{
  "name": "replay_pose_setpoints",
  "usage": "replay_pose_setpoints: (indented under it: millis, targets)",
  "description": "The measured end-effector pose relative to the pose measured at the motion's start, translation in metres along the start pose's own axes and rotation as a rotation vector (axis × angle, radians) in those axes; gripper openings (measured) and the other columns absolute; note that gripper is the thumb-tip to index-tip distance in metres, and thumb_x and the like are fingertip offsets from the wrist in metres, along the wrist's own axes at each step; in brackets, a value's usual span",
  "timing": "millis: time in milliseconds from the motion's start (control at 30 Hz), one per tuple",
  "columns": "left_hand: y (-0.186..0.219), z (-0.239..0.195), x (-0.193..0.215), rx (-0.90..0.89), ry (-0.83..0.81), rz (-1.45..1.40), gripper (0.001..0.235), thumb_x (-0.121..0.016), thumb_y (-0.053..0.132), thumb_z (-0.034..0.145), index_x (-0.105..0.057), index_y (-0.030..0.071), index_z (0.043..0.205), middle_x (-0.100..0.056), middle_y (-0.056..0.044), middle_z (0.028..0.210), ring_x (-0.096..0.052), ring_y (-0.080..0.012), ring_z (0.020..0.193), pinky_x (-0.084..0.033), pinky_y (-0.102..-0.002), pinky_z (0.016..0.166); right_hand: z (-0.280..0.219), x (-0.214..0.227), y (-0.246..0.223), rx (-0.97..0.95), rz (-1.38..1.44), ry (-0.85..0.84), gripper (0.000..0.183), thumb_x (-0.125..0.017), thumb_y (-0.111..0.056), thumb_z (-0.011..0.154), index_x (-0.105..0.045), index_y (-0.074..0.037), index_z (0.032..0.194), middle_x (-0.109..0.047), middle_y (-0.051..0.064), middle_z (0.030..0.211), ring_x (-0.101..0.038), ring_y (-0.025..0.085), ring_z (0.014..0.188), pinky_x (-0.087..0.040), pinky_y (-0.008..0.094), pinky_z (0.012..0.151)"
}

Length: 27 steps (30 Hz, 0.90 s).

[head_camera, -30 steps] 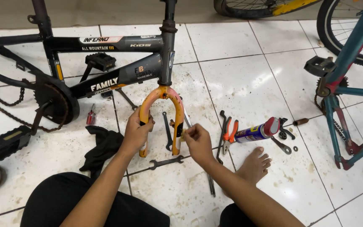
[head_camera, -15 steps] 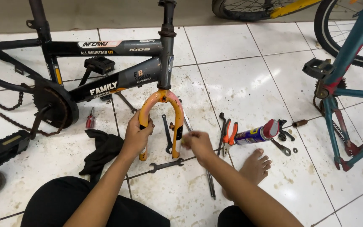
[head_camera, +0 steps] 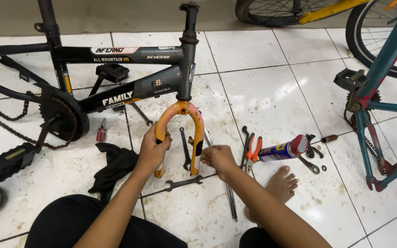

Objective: The person scrubs the black bicycle frame and the orange front fork with a yellow sponge, then wipes the components dry with a black cloth. The person is sitting on the floor in a room with other bicycles and tools visible.

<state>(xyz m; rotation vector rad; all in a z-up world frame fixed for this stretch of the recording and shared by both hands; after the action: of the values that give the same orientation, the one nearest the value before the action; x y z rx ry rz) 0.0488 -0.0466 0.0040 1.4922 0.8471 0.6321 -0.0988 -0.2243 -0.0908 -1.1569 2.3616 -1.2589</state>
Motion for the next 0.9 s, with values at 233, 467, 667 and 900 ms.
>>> replay_pose_setpoints:
  millis: [233, 467, 667, 900]
  targets:
    - [0.002, 0.000, 0.001, 0.021, -0.003, 0.017, 0.024, -0.048, -0.011, 0.072, -0.051, 0.006, 0.088, -0.048, -0.003, 0.073, -0.056, -0.0200, 0.083, -0.048, -0.035, 0.072, -0.032, 0.001, -0.108, 0.255, 0.024, 0.069, 0.029, -0.067, -0.003, 0.085, -0.069, 0.015, 0.108, -0.066, 0.023, 0.091, -0.069, 0.024, 0.075, -0.056, 0.025, 0.064]
    - [0.005, 0.001, 0.002, 0.049, -0.010, 0.011, 0.023, -0.048, -0.012, 0.073, -0.052, 0.005, 0.088, -0.049, -0.003, 0.073, -0.056, -0.0203, 0.082, -0.048, -0.034, 0.071, -0.010, 0.002, -0.078, 0.198, -0.054, -0.008, 0.027, -0.068, -0.006, 0.088, -0.069, 0.013, 0.107, -0.069, 0.023, 0.089, -0.072, 0.024, 0.072, -0.058, 0.028, 0.063]
    - [0.003, 0.003, 0.003, 0.035, -0.006, 0.009, 0.023, -0.048, -0.011, 0.072, -0.052, 0.005, 0.088, -0.050, -0.004, 0.072, -0.056, -0.0200, 0.080, -0.048, -0.034, 0.068, -0.015, -0.007, -0.085, 0.216, -0.246, 0.148, 0.022, -0.066, -0.011, 0.081, -0.076, 0.004, 0.094, -0.071, 0.017, 0.077, -0.072, 0.022, 0.067, -0.055, 0.031, 0.063]
    - [0.002, 0.004, 0.004, 0.025, -0.007, 0.006, 0.022, -0.049, -0.011, 0.073, -0.053, 0.005, 0.088, -0.052, -0.004, 0.071, -0.057, -0.0192, 0.078, -0.048, -0.033, 0.066, -0.058, -0.023, -0.157, 0.623, -0.118, 0.115, 0.016, -0.064, -0.003, 0.091, -0.075, 0.002, 0.101, -0.068, 0.013, 0.086, -0.061, 0.017, 0.080, -0.052, 0.031, 0.077]
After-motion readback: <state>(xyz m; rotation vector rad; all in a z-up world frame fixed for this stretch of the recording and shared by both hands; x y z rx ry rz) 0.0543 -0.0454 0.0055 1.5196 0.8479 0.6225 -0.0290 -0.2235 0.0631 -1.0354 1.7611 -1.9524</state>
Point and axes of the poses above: each hand's wrist, its own z-axis towards the middle knuckle, its own x-axis out of the back of the hand, y = z × x, the point moved 7 cm from there along z, towards the middle knuckle
